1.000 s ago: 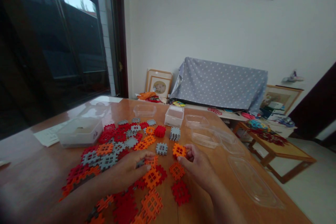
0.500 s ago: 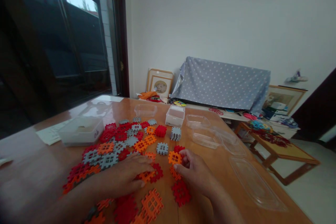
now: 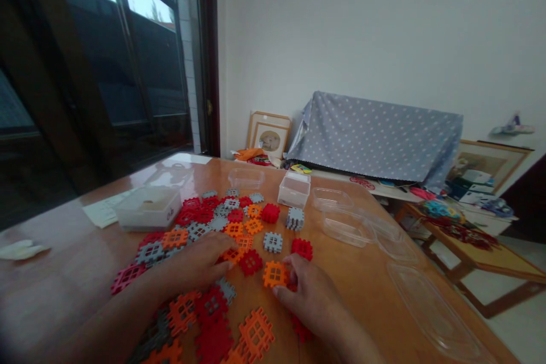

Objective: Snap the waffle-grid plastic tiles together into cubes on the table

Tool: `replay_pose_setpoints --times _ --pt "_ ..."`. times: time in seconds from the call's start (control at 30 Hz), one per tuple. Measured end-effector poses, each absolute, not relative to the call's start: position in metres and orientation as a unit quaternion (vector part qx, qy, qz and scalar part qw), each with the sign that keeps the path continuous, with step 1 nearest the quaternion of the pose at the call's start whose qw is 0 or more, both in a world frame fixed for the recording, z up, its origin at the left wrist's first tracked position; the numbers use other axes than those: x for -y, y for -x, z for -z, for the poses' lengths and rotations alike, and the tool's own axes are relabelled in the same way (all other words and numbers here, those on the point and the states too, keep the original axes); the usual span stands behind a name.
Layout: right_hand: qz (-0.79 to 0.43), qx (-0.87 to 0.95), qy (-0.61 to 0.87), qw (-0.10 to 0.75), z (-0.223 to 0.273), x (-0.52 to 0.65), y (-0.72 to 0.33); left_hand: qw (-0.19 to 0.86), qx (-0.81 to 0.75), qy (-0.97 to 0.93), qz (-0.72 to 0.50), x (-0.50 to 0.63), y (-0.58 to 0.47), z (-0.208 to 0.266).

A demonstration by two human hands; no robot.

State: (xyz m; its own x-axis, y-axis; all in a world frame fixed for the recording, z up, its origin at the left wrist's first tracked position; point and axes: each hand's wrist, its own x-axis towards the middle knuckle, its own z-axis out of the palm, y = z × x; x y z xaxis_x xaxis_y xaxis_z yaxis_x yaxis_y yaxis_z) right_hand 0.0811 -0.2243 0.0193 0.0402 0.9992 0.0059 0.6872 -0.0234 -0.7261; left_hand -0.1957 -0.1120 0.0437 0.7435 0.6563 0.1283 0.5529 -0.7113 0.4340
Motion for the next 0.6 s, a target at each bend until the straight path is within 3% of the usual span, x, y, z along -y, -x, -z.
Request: replay_pose_setpoints --times 0.27,0.6 --pt "-0.183 0.659 0.685 0.253 -0.018 0.223 -0.063 0.092 -0.428 -0.889 -0.132 0.104 0.196 -0.047" --pt "-0.217 0.639 0.682 0.282 -0.017 0.224 -0.082 0.062 -0.483 -0.865 -0.119 0.106 0.194 -0.051"
